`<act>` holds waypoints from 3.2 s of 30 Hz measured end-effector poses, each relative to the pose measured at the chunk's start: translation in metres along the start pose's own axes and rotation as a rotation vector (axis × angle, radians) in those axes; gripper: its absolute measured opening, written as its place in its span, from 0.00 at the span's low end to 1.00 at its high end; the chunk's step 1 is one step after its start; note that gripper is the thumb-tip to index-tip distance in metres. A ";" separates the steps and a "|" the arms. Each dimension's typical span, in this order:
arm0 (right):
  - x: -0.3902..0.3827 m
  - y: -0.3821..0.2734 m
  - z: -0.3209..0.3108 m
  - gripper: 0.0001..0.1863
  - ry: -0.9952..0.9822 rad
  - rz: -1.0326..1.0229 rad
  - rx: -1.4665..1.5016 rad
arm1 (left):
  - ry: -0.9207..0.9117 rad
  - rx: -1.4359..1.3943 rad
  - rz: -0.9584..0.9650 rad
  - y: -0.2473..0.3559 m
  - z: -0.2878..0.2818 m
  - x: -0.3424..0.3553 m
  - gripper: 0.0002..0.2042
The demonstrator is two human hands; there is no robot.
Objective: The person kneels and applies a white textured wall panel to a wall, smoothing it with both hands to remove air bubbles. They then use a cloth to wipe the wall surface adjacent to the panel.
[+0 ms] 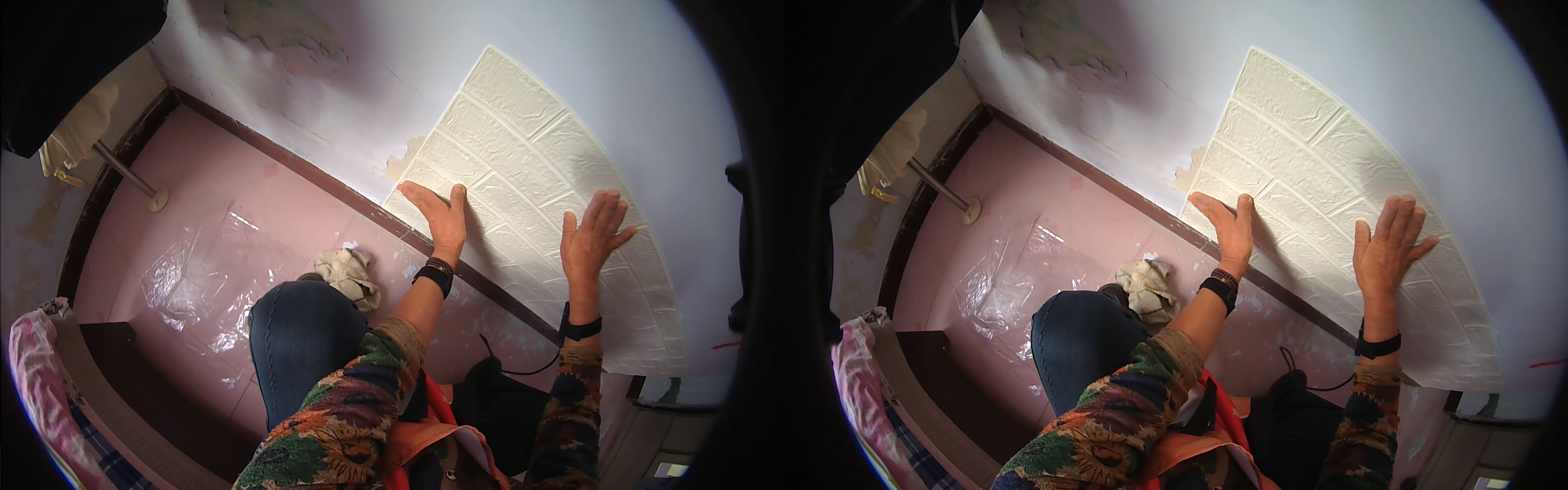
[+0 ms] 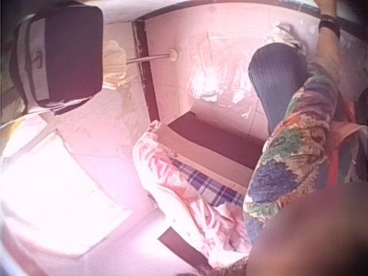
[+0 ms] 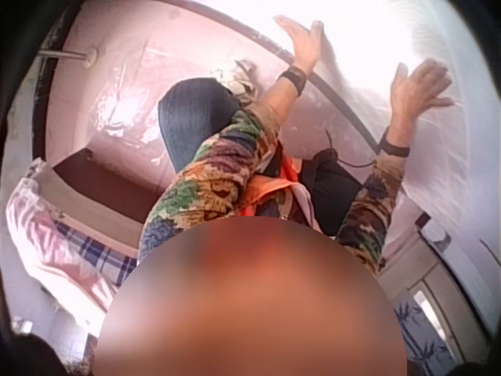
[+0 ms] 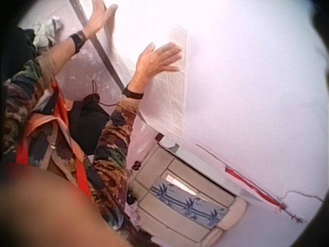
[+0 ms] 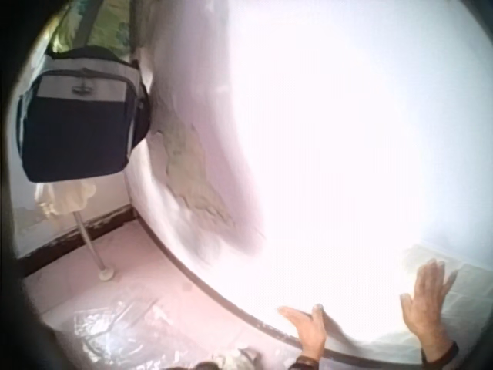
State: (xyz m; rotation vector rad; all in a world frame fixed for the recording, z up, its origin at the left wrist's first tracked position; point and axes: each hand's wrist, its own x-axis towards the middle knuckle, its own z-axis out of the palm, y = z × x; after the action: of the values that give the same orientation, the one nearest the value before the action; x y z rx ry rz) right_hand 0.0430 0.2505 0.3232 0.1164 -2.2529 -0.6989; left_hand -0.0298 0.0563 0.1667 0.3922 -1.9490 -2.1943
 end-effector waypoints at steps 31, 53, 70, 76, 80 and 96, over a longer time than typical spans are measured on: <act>-0.002 0.000 -0.002 0.48 -0.005 -0.012 0.005 | -0.061 -0.389 -0.530 -0.110 -0.040 0.057 0.74; -0.002 -0.001 0.000 0.46 -0.029 0.005 -0.008 | -0.003 -0.205 -0.261 0.011 -0.008 0.013 0.58; -0.002 -0.002 -0.001 0.45 -0.040 0.002 -0.016 | 0.085 0.138 -0.083 0.026 -0.044 0.042 0.43; -0.002 -0.002 -0.002 0.45 -0.020 -0.019 -0.016 | 0.088 0.107 0.110 0.028 -0.033 0.038 0.41; -0.002 -0.002 -0.003 0.44 -0.093 0.024 -0.034 | 0.124 0.047 -0.027 0.016 -0.044 0.056 0.40; 0.002 -0.007 -0.013 0.37 -0.193 0.086 -0.051 | 0.098 0.172 -0.057 0.029 -0.039 0.035 0.46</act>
State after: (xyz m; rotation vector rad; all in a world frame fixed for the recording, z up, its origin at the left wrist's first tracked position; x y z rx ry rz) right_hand 0.0491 0.2380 0.3278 -0.0755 -2.4051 -0.7488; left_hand -0.0517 0.0048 0.1886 0.5763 -2.1044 -2.0046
